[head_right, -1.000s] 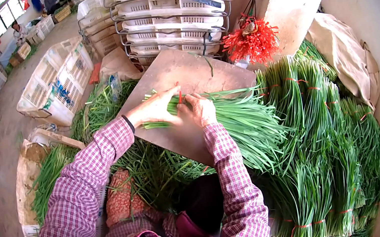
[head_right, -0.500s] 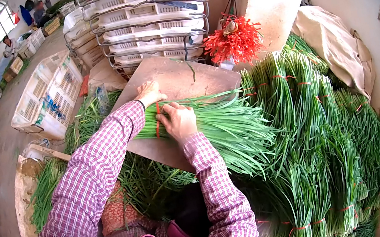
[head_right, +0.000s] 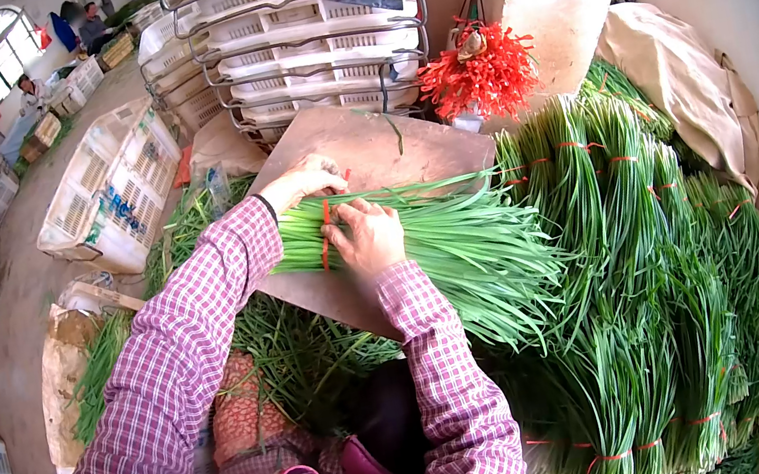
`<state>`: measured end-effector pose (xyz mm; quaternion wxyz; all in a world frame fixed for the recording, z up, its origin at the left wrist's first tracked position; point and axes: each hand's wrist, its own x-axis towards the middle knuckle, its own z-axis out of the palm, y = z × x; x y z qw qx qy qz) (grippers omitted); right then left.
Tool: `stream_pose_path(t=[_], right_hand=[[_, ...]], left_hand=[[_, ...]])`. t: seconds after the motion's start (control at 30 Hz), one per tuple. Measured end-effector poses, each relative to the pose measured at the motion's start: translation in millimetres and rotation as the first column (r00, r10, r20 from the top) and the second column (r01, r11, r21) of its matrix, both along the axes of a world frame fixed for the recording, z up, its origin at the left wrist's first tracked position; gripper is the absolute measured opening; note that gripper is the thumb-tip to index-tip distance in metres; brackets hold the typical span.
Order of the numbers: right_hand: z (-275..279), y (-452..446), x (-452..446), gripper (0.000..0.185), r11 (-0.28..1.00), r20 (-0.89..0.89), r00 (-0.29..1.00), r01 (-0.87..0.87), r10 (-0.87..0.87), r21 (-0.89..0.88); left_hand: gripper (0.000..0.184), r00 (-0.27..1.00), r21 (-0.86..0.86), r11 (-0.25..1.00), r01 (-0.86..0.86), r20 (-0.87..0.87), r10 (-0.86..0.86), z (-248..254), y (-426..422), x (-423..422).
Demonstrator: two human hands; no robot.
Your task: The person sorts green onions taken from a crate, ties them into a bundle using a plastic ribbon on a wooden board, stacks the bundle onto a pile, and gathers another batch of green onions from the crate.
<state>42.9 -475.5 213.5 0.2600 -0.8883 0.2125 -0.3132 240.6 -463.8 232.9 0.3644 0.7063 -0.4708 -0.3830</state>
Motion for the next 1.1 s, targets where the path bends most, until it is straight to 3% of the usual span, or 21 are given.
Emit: stream_pose_path(t=[0.13, 0.27, 0.33, 0.47, 0.63, 0.7, 0.77, 0.97, 1.1], right_hand=[[10.3, 3.5, -2.7, 0.029, 0.997, -0.115, 0.993, 0.007, 0.002, 0.076], [1.7, 2.2, 0.3, 0.031, 0.997, -0.093, 0.995, 0.034, -0.027, 0.070], [5.6, 3.1, -0.2, 0.033, 0.988, -0.098, 0.995, 0.026, -0.011, 0.150], [-18.0, -0.7, 11.4, 0.028, 0.981, 0.108, 0.977, 0.190, -0.186, -0.033], [-13.8, -6.7, 15.9, 0.032, 0.974, 0.014, 0.974, 0.226, -0.226, 0.021], [-14.1, -9.7, 19.6, 0.034, 0.963, -0.020, 0.966, 0.257, -0.256, 0.077], [-14.3, -10.2, 22.1, 0.036, 0.958, 0.001, 0.961, 0.277, -0.277, 0.071], [10.8, -14.2, 27.0, 0.036, 0.956, -0.299, 0.933, 0.253, -0.200, 0.151], [9.1, -12.2, 27.2, 0.036, 0.961, -0.274, 0.936, 0.257, -0.220, 0.105]], left_hand=[[0.026, 0.999, 0.019, 0.999, 0.043, -0.021, -0.042, 8.0, 6.9, -5.5], [0.029, 1.000, -0.063, 0.998, 0.001, -0.018, -0.002, 10.6, 14.2, -12.5], [0.032, 0.999, -0.044, 0.999, 0.031, 0.018, -0.031, 10.9, 13.2, -9.4], [0.033, 0.993, -0.028, 0.999, 0.021, 0.117, -0.017, 14.2, 16.5, -9.1], [0.025, 0.974, -0.086, 0.996, 0.003, 0.224, 0.017, 12.8, 31.3, -16.0], [0.019, 0.982, -0.128, 0.992, 0.001, 0.189, 0.023, 3.1, 32.2, -9.7], [0.015, 0.999, -0.139, 0.990, 0.021, -0.037, -0.026, -7.1, 30.2, 0.1], [0.015, 0.980, -0.155, 0.987, 0.033, -0.189, -0.063, -0.7, 37.9, -1.1], [0.014, 0.978, -0.159, 0.986, 0.049, -0.193, -0.079, -5.5, 37.6, 2.7]])
